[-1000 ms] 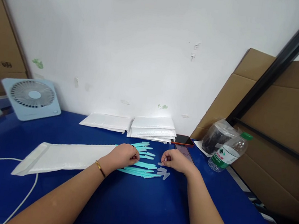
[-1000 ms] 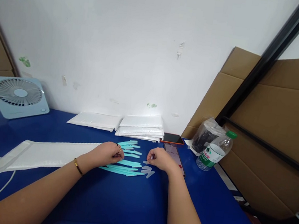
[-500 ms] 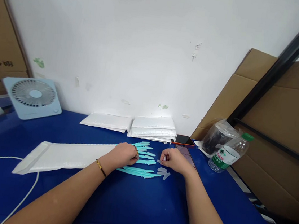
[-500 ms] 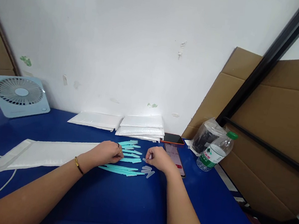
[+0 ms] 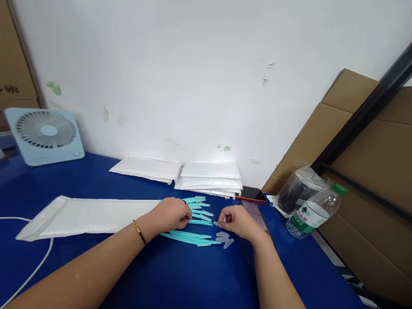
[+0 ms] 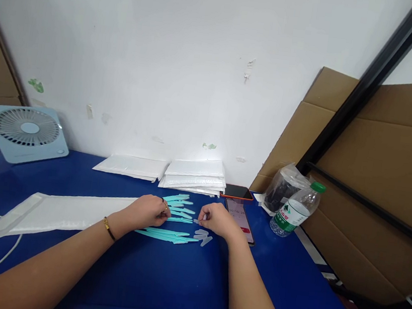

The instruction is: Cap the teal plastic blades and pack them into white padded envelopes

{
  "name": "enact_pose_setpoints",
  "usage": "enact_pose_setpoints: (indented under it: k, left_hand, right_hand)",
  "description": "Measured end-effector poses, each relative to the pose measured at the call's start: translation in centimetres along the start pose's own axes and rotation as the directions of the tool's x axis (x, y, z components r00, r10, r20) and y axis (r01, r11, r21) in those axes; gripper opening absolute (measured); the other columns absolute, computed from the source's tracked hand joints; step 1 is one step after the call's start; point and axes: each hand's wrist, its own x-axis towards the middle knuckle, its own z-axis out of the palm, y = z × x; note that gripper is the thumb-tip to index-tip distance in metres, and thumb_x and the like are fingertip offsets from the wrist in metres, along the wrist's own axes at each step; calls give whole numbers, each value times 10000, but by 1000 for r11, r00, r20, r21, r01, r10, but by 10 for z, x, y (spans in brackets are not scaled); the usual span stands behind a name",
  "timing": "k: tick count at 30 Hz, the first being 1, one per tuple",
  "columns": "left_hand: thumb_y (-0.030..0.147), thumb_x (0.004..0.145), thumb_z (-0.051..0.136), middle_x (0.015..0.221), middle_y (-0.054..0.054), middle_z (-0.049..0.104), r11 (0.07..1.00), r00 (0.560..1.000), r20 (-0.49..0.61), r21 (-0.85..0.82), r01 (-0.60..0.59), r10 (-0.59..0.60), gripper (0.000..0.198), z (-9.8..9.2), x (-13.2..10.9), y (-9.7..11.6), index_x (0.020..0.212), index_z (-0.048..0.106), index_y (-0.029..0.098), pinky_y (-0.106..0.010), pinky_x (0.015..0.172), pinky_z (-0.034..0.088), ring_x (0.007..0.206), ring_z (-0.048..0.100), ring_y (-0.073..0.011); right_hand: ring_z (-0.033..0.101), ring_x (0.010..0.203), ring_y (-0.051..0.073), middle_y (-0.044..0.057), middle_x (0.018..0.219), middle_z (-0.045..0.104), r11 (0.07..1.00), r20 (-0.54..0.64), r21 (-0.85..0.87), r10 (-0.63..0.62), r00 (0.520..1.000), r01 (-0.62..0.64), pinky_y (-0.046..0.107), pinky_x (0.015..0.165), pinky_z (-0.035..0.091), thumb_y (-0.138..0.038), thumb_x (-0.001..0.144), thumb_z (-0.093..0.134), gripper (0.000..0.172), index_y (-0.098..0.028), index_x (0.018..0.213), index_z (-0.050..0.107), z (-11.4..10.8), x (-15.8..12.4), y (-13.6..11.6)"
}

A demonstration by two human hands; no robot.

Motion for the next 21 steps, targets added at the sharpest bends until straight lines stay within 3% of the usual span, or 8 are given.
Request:
enact_pose_setpoints:
  k: [12,21]
  left_hand:
    - [217,693,543,716,-15,672,993,1000,17,-115,27,-25,174,5,1,-5,792,684,242,-203,595,395,696,600,-153]
    - [198,720,507,695,-18,657,994,1000,10,-109,-22,24,162,6,1,-6,722,667,224,-209,579,368,661,585,-146]
  right_hand:
    - [575,639,121,13,714,654,996,-26,45,-79,997,80,198,543,415,-193,715,572,117,-181,751,683,5,1,-8]
    - [609,701,125,13,801,675,985,-32,91,-145,989,147,207,615,460,-148,744,510,196,-188,808,691,18,7,-21]
